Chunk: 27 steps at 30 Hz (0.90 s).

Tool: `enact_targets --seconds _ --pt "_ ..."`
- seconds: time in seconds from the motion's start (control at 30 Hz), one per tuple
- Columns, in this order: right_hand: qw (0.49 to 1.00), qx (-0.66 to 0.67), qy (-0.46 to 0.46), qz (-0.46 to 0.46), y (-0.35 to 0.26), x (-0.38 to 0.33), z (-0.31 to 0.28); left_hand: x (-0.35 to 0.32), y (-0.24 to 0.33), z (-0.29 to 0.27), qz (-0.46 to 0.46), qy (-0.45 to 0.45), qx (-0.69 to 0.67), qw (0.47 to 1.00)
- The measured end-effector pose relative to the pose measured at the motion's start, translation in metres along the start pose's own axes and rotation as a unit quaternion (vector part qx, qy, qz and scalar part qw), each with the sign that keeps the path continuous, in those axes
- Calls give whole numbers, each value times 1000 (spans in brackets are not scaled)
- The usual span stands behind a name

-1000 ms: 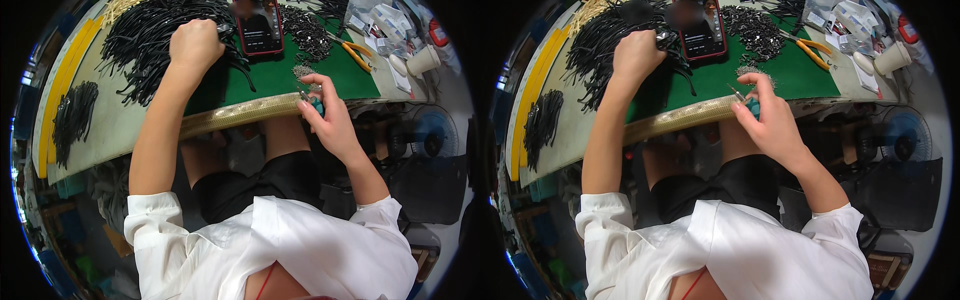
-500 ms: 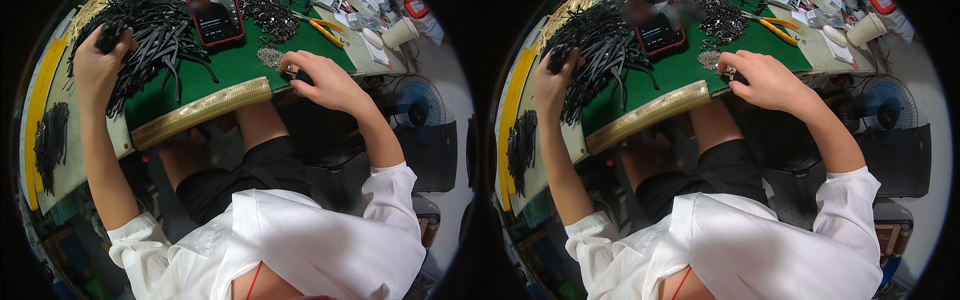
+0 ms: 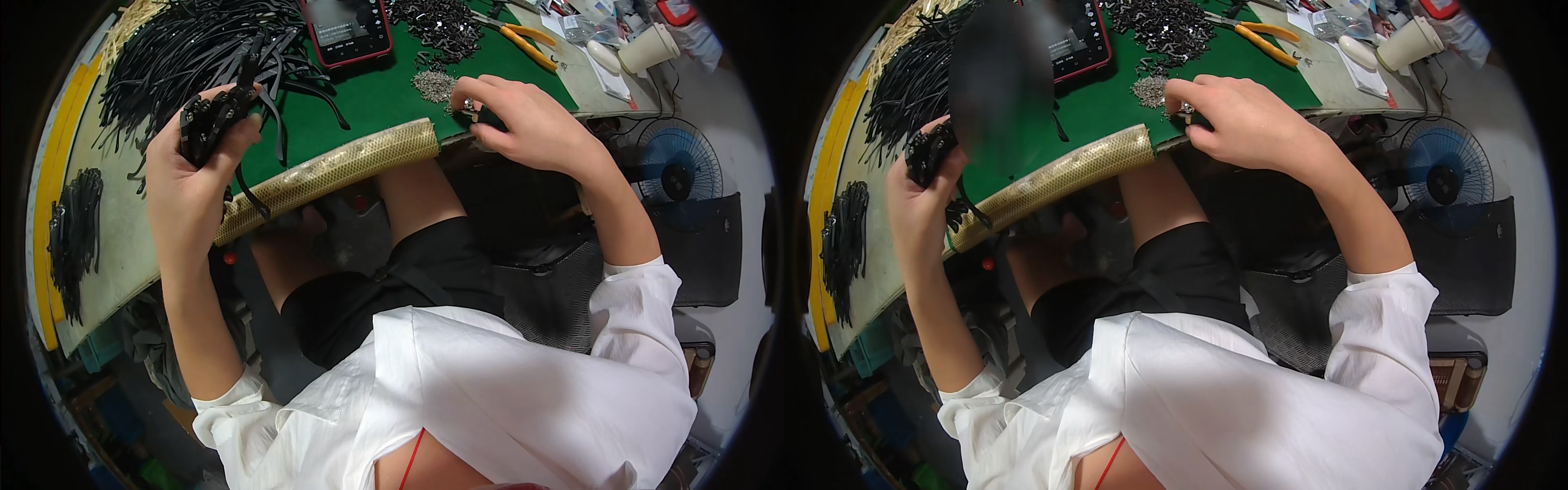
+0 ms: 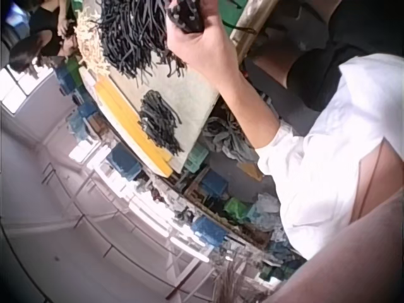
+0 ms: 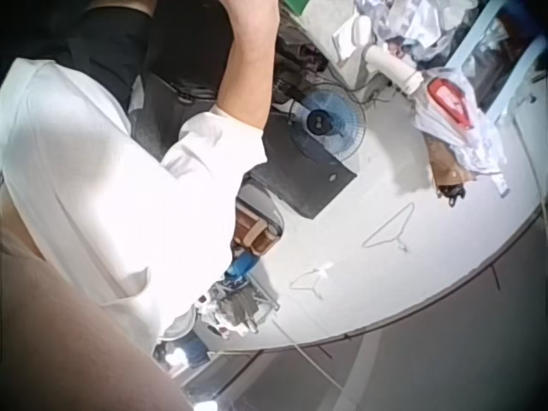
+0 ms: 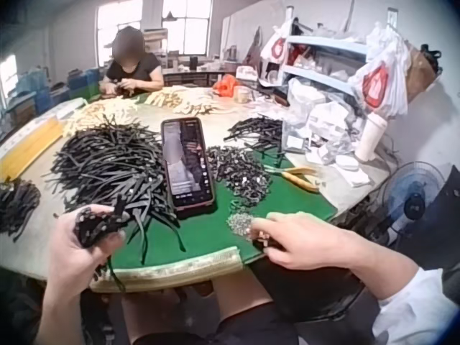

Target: The person sits on the floor and repeatedly picks up black cable ties and small metal components, then fastens them together using a handheld tool. The assembled items are placed on a green mat on the table.

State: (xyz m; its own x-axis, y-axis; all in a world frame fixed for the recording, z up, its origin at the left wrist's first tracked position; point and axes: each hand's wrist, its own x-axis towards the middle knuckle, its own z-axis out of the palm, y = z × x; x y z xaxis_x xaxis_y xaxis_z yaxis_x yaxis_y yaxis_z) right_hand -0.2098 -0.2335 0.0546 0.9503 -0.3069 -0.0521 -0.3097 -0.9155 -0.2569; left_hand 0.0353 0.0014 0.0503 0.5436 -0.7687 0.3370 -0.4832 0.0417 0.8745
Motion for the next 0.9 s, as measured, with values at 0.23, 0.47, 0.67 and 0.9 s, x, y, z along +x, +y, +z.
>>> enact_targets --seconds 0.23,0.47,0.67,0.9 --pt "1000 -8 -7 -14 -1 3 0 -2 2 5 -3 -6 -27 1000" --pt "999 -16 10 -40 -3 9 2 -7 -1 11 1 4 -84 996" --pt "999 -29 5 -22 -7 9 1 -11 6 24 19 15 -108 994" --pt "870 490 -55 22 -68 4 -16 -20 7 44 262 71 98 958"
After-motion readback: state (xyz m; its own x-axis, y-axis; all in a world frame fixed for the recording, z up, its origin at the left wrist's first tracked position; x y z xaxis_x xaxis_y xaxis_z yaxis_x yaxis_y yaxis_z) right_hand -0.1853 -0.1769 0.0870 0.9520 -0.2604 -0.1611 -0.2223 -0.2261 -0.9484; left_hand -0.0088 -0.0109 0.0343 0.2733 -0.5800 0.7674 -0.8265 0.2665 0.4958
